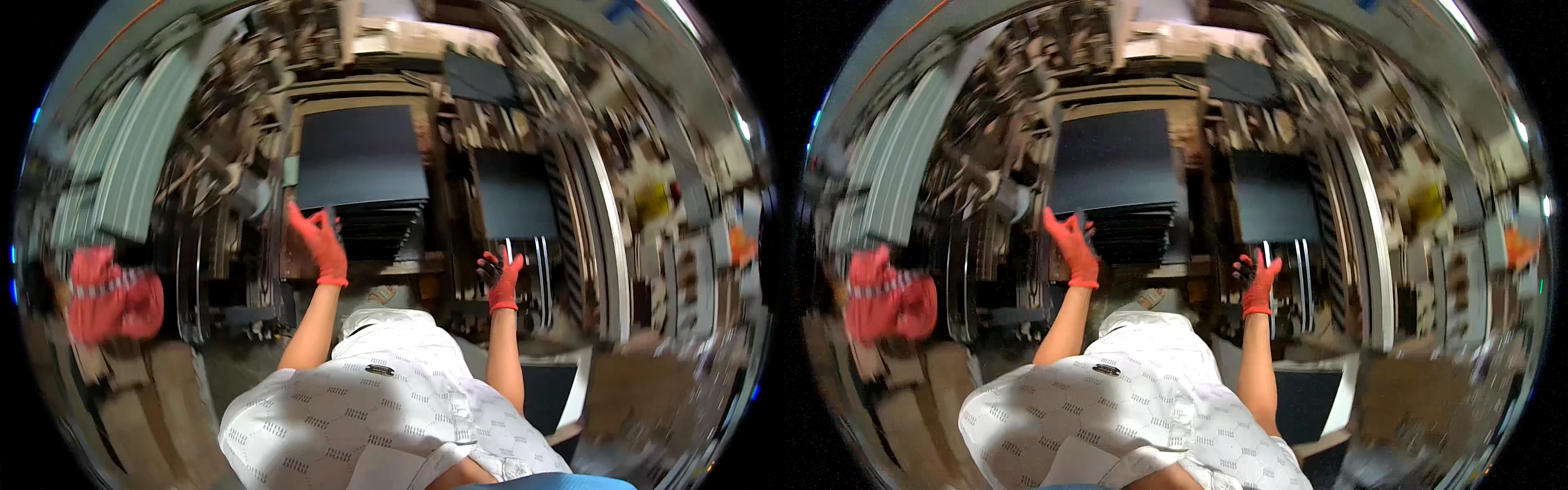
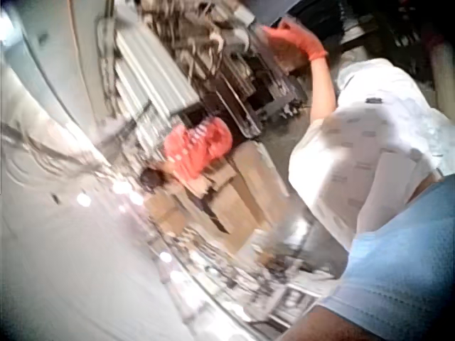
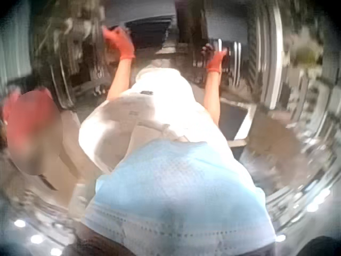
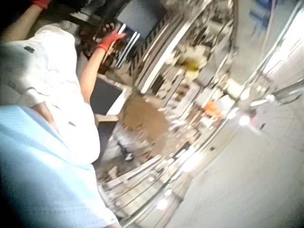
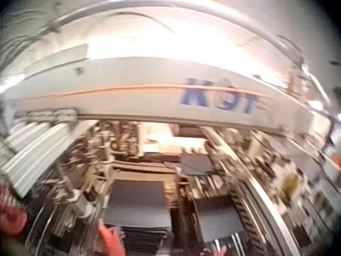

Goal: The person takes black panels from a machine, organizes them onto a stack, and briefly handles a larger wooden board by hand.

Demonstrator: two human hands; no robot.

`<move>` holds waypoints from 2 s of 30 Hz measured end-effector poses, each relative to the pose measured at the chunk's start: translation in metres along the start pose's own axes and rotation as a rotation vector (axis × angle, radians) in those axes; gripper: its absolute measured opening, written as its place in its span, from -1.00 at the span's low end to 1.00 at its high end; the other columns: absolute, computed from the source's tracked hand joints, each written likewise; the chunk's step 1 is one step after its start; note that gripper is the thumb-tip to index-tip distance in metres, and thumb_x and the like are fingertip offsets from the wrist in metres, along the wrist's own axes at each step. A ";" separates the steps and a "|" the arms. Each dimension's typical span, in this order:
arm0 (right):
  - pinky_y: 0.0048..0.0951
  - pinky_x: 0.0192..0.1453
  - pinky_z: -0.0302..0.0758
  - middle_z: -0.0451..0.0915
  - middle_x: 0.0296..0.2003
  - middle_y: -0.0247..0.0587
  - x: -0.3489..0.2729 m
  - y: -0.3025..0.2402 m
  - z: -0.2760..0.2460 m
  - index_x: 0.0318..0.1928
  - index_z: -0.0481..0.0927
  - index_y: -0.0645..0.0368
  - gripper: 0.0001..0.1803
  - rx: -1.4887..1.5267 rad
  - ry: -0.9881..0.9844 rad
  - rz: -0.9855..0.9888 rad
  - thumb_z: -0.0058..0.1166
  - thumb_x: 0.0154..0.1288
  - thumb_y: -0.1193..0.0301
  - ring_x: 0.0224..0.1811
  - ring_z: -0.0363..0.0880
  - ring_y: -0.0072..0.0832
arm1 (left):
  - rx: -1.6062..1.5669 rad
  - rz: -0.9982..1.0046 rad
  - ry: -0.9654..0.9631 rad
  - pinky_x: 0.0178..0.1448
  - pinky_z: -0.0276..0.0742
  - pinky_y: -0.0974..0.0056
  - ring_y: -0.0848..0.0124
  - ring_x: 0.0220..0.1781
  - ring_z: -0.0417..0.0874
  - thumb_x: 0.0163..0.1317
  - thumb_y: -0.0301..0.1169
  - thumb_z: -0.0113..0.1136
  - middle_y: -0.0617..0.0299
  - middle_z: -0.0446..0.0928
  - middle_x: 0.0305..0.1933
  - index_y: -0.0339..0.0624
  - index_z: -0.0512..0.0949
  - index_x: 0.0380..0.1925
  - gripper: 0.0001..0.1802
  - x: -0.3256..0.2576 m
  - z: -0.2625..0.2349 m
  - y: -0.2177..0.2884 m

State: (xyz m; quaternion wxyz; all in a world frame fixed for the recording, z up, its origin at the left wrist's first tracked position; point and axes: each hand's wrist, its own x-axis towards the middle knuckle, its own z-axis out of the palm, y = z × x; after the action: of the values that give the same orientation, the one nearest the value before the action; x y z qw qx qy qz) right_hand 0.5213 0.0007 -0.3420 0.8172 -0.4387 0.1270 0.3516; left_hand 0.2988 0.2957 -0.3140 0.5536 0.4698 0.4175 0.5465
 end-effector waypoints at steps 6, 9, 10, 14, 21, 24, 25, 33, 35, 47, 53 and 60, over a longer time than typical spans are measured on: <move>-0.09 -0.29 0.53 0.56 -0.07 -0.17 0.084 0.023 -0.015 0.16 0.39 -0.04 -0.52 -0.278 0.328 -0.332 0.16 0.29 0.14 -0.22 0.59 -0.15 | 0.006 0.005 0.200 -0.11 0.44 0.35 0.52 -0.29 0.39 0.19 -0.53 0.22 0.32 0.39 -0.29 -0.16 0.16 0.38 -0.25 -0.006 -0.002 -0.009; -0.08 -0.29 0.51 0.52 -0.01 -0.18 0.087 0.021 -0.034 0.08 0.42 0.02 -0.54 -0.393 0.424 -0.347 0.19 0.27 0.12 -0.18 0.55 -0.17 | -0.050 -0.004 0.264 -0.13 0.43 0.36 0.53 -0.32 0.38 0.13 -0.53 0.27 0.35 0.36 -0.35 -0.16 0.21 0.32 -0.27 -0.020 -0.008 -0.001; -0.08 -0.29 0.51 0.52 -0.01 -0.18 0.087 0.026 -0.035 0.08 0.42 0.02 -0.54 -0.410 0.411 -0.340 0.19 0.27 0.12 -0.18 0.55 -0.17 | -0.049 -0.007 0.286 -0.13 0.43 0.36 0.53 -0.32 0.38 0.13 -0.53 0.27 0.35 0.36 -0.35 -0.16 0.21 0.32 -0.27 -0.016 -0.014 -0.004; -0.04 -0.26 0.52 0.51 -0.02 -0.14 0.079 0.031 -0.033 0.05 0.45 0.11 -0.49 -0.256 0.402 -0.250 0.25 0.21 0.11 -0.18 0.51 -0.18 | -0.128 -0.067 0.299 -0.19 0.40 0.38 0.55 -0.33 0.36 0.11 -0.54 0.31 0.36 0.36 -0.37 -0.18 0.38 0.05 -0.51 -0.001 -0.026 -0.020; -0.06 -0.17 0.50 0.56 -0.20 -0.15 0.068 0.026 0.018 -0.08 0.50 0.15 -0.65 -0.241 0.334 -0.254 0.12 0.32 0.15 -0.34 0.43 -0.23 | -0.320 -0.570 0.163 -0.15 0.46 0.29 0.41 -0.15 0.52 0.13 -0.46 0.34 0.23 0.52 -0.13 -0.13 0.47 -0.03 -0.61 -0.023 -0.036 -0.015; -0.10 -0.34 0.51 0.62 -0.30 -0.15 0.091 0.021 -0.019 -0.16 0.51 0.11 -0.80 -0.189 0.387 -0.247 0.07 0.36 0.26 -0.48 0.51 -0.28 | 0.031 -0.127 -0.485 0.21 0.38 0.14 0.18 0.14 0.48 0.12 -0.55 0.08 0.03 0.46 0.09 -0.21 0.42 0.11 -0.52 -0.053 -0.075 -0.005; -0.14 -0.37 0.54 0.63 -0.29 -0.14 0.101 0.020 -0.031 -0.15 0.53 0.13 -0.80 -0.195 0.302 -0.265 0.08 0.35 0.28 -0.46 0.56 -0.26 | 0.461 0.496 -0.580 0.39 0.26 0.10 0.10 0.25 0.42 0.07 -0.59 -0.03 -0.06 0.41 0.18 -0.26 0.39 0.17 -0.44 -0.060 -0.099 -0.003; -0.26 -0.33 0.54 0.62 -0.23 -0.26 0.121 0.010 -0.039 0.00 0.48 0.02 -0.75 -0.023 0.315 -0.483 0.11 0.33 0.37 -0.32 0.62 -0.32 | -0.201 -0.387 -0.467 0.17 0.51 0.18 0.28 0.09 0.57 0.24 -0.44 0.25 0.15 0.51 0.13 -0.23 0.45 0.14 -0.55 -0.057 -0.032 0.029; -0.27 -0.21 0.54 0.60 -0.13 -0.31 0.073 0.012 -0.002 0.05 0.45 0.00 -0.70 -0.036 0.182 -0.537 0.13 0.32 0.39 -0.18 0.60 -0.40 | -0.301 -0.555 -0.307 0.12 0.53 0.22 0.30 0.05 0.59 0.25 -0.46 0.24 0.16 0.53 0.12 -0.27 0.47 0.13 -0.57 -0.039 -0.029 0.036; -0.35 0.29 0.33 0.37 0.22 -0.05 -0.248 0.057 -0.125 0.29 0.34 0.28 -0.44 -0.719 0.534 -0.798 0.11 0.29 0.48 0.18 0.44 -0.33 | -0.342 -0.783 -0.788 -0.05 0.56 0.26 0.40 -0.18 0.61 0.23 -0.40 0.25 0.26 0.58 -0.17 -0.19 0.53 -0.14 -0.77 -0.052 0.142 0.008; -0.35 0.29 0.30 0.37 0.24 -0.10 -0.320 0.037 -0.084 0.30 0.29 0.36 -0.45 -0.228 0.607 -0.787 0.01 0.37 0.36 0.20 0.39 -0.36 | -0.079 -0.669 -0.875 0.01 0.54 0.19 0.29 -0.10 0.62 0.22 -0.31 0.25 0.16 0.62 -0.10 -0.30 0.59 -0.08 -0.66 -0.113 0.250 -0.058; -0.13 0.32 0.35 0.17 0.36 0.26 -0.380 0.142 -0.155 0.27 0.33 0.33 -0.51 -1.106 1.012 -1.069 -0.01 0.41 0.39 0.37 0.27 -0.02 | -0.369 -0.789 -0.661 -0.03 0.53 0.22 0.33 -0.16 0.59 0.05 -0.51 0.34 0.26 0.60 -0.13 -0.23 0.57 -0.07 -0.62 -0.126 0.307 -0.150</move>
State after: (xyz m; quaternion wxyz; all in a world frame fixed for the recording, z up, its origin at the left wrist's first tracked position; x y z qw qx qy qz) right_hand 0.1661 -0.2477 -0.3253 0.3917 -0.8688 0.0636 -0.2961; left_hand 0.6239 0.1561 -0.4023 0.8914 0.3194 0.2631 0.1848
